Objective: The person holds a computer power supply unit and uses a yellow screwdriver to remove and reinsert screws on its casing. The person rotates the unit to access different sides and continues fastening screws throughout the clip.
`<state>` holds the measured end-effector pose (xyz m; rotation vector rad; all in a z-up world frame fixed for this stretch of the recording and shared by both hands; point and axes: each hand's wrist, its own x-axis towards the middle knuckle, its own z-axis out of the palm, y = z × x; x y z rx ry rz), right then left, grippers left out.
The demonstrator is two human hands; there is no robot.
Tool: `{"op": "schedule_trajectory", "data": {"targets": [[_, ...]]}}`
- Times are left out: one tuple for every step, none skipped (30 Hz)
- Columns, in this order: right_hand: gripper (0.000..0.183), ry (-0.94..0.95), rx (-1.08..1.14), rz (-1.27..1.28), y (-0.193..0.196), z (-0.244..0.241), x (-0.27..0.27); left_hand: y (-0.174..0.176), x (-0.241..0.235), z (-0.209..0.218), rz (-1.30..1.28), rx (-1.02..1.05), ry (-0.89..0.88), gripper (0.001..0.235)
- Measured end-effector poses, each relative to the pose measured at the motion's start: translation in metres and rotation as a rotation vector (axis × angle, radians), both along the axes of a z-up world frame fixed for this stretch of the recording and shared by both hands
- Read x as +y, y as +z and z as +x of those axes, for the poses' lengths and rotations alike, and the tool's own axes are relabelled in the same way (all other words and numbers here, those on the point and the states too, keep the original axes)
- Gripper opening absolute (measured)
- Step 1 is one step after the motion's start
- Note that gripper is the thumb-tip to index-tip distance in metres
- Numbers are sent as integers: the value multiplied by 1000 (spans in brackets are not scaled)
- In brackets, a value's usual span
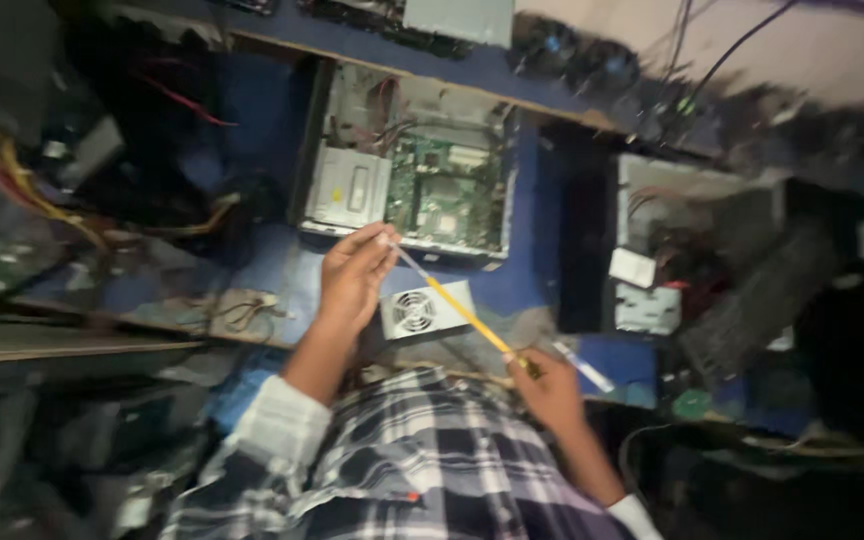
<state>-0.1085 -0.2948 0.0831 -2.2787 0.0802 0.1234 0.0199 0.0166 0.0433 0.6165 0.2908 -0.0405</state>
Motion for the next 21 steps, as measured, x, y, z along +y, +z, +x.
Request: {"op": "schedule_trajectory", "data": {"targets": [[22, 22, -44, -1, -1, 2, 0, 1, 0, 1, -2, -17, 1, 25], [22, 28, -30, 32, -1, 2, -1, 2, 0, 1, -6, -7, -2, 25], [22, 33, -16, 64, -1, 3, -3, 2, 3, 2, -9, 3, -5, 24], [24, 54, -37, 43, -1, 2, -2, 3, 5, -1, -2, 20, -3, 24], [26, 77, -58, 21, 1, 1, -4, 4, 0, -3, 1, 5, -3, 24], [29, 97, -85, 16, 1, 4, -3, 5, 3, -3, 20, -16, -4, 24], [28, 83, -51, 3, 4, 6, -7, 7, 3, -3, 39, -36, -5, 24], [28, 62, -25, 2, 4, 8, -6, 10, 4, -1, 45, -28, 0, 24], [28, 40, 1, 0, 4, 13, -6, 12, 2, 0, 52, -20, 6, 23], [27, 36, 23, -11, 4, 13, -7, 13, 0, -1, 59, -2, -7, 23], [27, 33, 46, -22, 5, 14, -10, 13, -3, 1, 60, -28, -7, 22], [27, 38, 80, -22, 3, 11, -9, 13, -2, -2, 71, -42, -2, 22], [27, 31, 80, -26, 1, 9, -10, 12, -1, -4, 83, -57, 3, 22], [27, 37, 75, -28, 0, 12, -12, 11, 1, -4, 73, -57, 9, 22], [28, 43, 71, -29, -3, 15, -14, 10, 2, -2, 64, -58, 15, 23], [28, 50, 70, -14, -5, 11, -17, 8, -1, -3, 49, -52, -4, 23], [28, 57, 70, 2, -8, 11, -20, 6, -3, -5, 66, -37, 4, 24], [28, 56, 63, 24, -13, 11, -21, 5, -2, -4, 89, -28, 3, 24], [26, 55, 90, 33, -15, 11, -25, 4, -3, -3, 113, -20, 2, 25], [24, 56, 117, 54, -20, 11, -25, 3, -2, -4, 141, -26, 1, 25], [24, 90, 116, 84, -21, 13, -28, 3, -3, -7, 168, -33, 0, 25]]}}
